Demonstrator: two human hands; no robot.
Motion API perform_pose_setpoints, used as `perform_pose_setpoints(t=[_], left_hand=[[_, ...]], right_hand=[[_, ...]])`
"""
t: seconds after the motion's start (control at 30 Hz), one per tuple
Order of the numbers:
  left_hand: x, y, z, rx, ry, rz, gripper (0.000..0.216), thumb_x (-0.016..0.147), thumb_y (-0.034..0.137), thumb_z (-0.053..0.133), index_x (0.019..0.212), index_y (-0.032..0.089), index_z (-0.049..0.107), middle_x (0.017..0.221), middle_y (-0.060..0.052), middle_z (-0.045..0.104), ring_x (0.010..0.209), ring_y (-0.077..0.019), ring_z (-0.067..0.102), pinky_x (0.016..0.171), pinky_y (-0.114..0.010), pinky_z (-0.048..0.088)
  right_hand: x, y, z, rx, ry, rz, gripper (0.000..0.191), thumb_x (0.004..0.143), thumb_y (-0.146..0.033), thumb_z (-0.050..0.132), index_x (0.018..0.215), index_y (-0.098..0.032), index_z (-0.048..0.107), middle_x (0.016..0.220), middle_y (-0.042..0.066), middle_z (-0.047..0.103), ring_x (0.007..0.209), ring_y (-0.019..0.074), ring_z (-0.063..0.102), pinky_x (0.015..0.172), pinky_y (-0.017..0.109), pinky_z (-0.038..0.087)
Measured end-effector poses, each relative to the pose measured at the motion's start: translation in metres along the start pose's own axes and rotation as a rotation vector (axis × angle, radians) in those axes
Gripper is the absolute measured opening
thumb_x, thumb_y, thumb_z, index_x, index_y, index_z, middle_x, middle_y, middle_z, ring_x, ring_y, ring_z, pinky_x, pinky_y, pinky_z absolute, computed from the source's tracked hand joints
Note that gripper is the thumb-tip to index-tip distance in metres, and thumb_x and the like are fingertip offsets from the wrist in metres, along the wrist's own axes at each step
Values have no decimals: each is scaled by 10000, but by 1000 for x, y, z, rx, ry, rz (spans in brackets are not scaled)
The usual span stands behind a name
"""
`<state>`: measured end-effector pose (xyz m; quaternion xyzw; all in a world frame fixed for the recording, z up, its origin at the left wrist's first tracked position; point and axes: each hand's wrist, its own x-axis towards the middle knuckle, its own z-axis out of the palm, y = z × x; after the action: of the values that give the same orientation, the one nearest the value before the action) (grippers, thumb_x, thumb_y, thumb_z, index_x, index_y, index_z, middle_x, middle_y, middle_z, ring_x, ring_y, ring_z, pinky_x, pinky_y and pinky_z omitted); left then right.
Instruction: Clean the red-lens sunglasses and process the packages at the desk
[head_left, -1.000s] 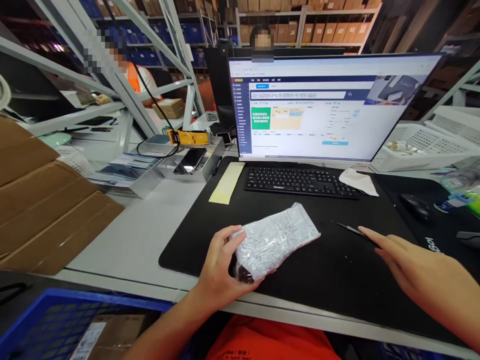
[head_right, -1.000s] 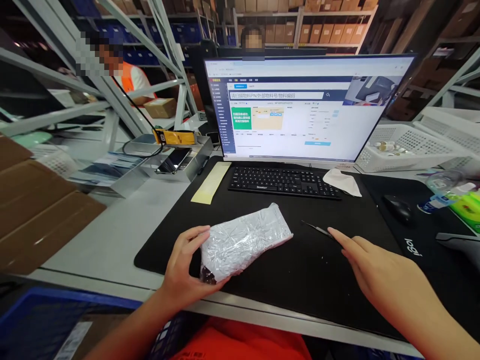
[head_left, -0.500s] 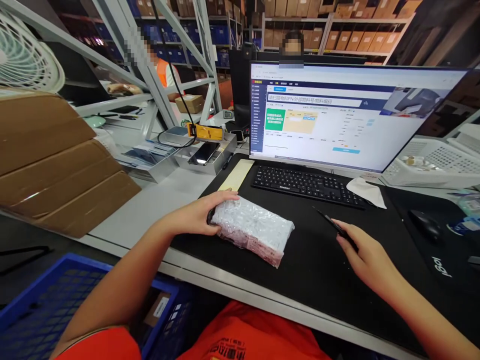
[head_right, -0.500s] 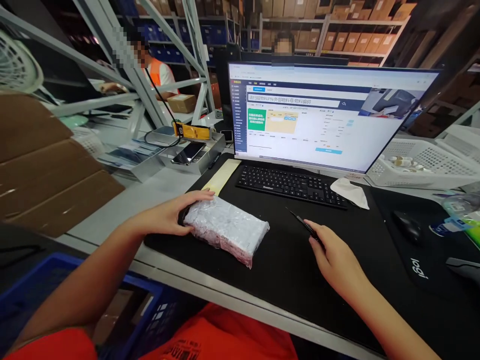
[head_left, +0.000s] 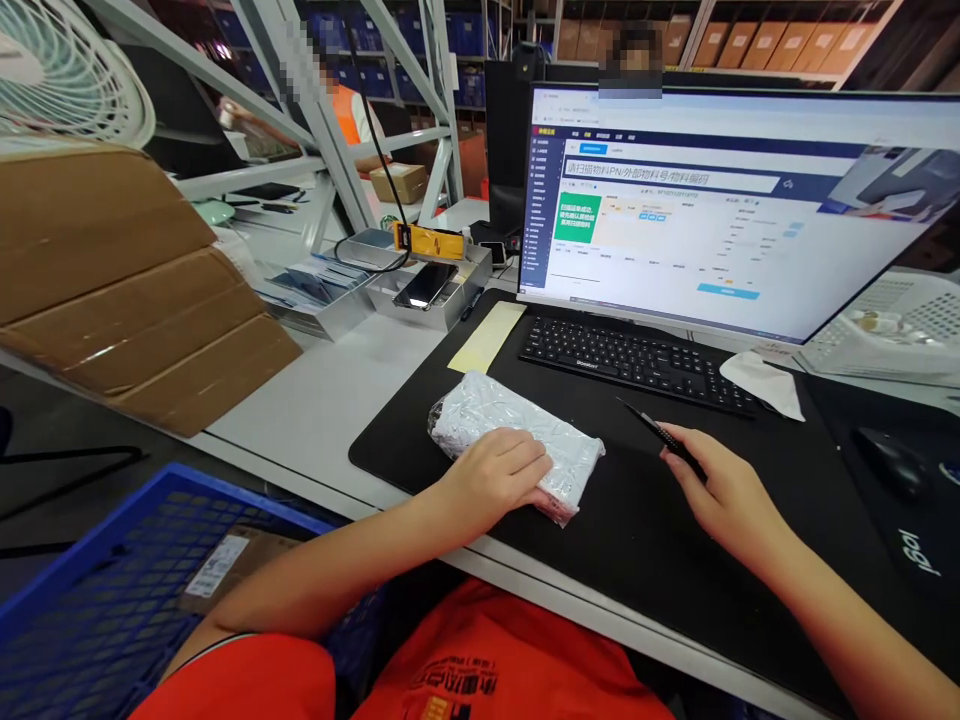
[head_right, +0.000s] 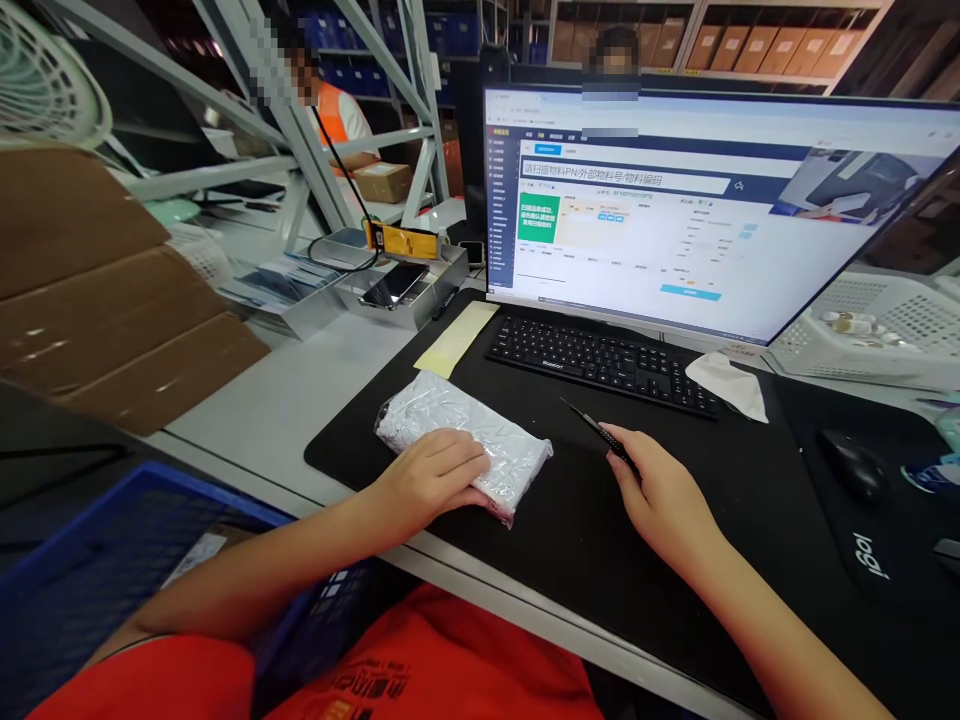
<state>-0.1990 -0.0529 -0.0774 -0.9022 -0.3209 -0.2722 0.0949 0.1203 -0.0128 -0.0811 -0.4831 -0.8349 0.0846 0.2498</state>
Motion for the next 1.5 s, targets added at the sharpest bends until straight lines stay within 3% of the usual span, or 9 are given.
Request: perform_pose_setpoints(t=[0.13,0.27,0.43,0.57,0.7,0.97,1.17,1.3,1.5], left_hand=[[-5,-6,-4,2,72,39,315,997,456,542,868,183,631,834,-49,683,789,-185,628,750,-331,530],[-25,0,1,41,210,-94,45,956,232,641,939,192,635,866,-39,682,847,-182,644,793,-333,566],[-48,7,13,45,358,-278,279,892,80,657,1156,162,617,1038,-82,693,1038,-205,651,1041,-429,549],[-48,11,17,32,327,-307,345,918,165,635,1259,151,588,1142,-126,669,1120,-242,628,1086,-489,520],[-42,14,20,23,273,-312,362,927,216,624,1274,121,582,1286,-181,629,1281,-308,554,1133,-534,457],[-43,12,26,-4,309,-282,351,931,326,636,1225,133,624,1227,-156,638,1237,-293,571,1186,-523,371],[-51,9,22,-76,325,-246,295,954,341,608,1196,173,638,1152,-115,650,1181,-256,599,1176,-509,388],[-51,4,20,-75,294,-234,309,966,347,592,1222,178,624,1155,-115,652,1181,-257,603,1153,-507,419],[-44,-9,21,-133,265,-211,327,959,352,603,1239,183,602,1198,-127,624,1172,-265,602,1130,-546,435]], right_hand=[[-8,-1,-4,3,10,20,374,995,-330,472,1333,-229,595,1197,91,730,1088,240,711,928,406,601],[-15,-5,-14,-39,-47,-11,378,1000,-324,481,1364,-255,560,1183,61,736,1023,207,729,850,336,615],[-8,-16,-27,-226,-129,-329,444,979,-152,452,1402,-272,515,1140,47,720,916,168,709,751,299,578],[11,-32,-38,-429,-132,-630,557,884,15,426,1356,-248,560,1093,37,724,877,180,672,839,379,514],[26,-50,-50,-582,-152,-733,560,834,19,446,1321,-215,590,1036,47,717,855,204,647,875,425,447],[35,-58,-59,-682,-137,-805,451,821,-41,509,1229,-193,628,936,71,700,766,217,573,761,384,372],[70,8,-61,-858,-132,-656,480,846,15,449,1218,-208,654,862,64,669,776,223,551,740,371,352],[68,40,-58,-828,-60,-526,506,837,24,426,1223,-198,668,901,83,687,799,240,581,729,379,351],[35,-12,-46,-584,-62,-698,473,889,-20,469,1283,-233,618,1079,71,698,948,228,595,918,408,384]])
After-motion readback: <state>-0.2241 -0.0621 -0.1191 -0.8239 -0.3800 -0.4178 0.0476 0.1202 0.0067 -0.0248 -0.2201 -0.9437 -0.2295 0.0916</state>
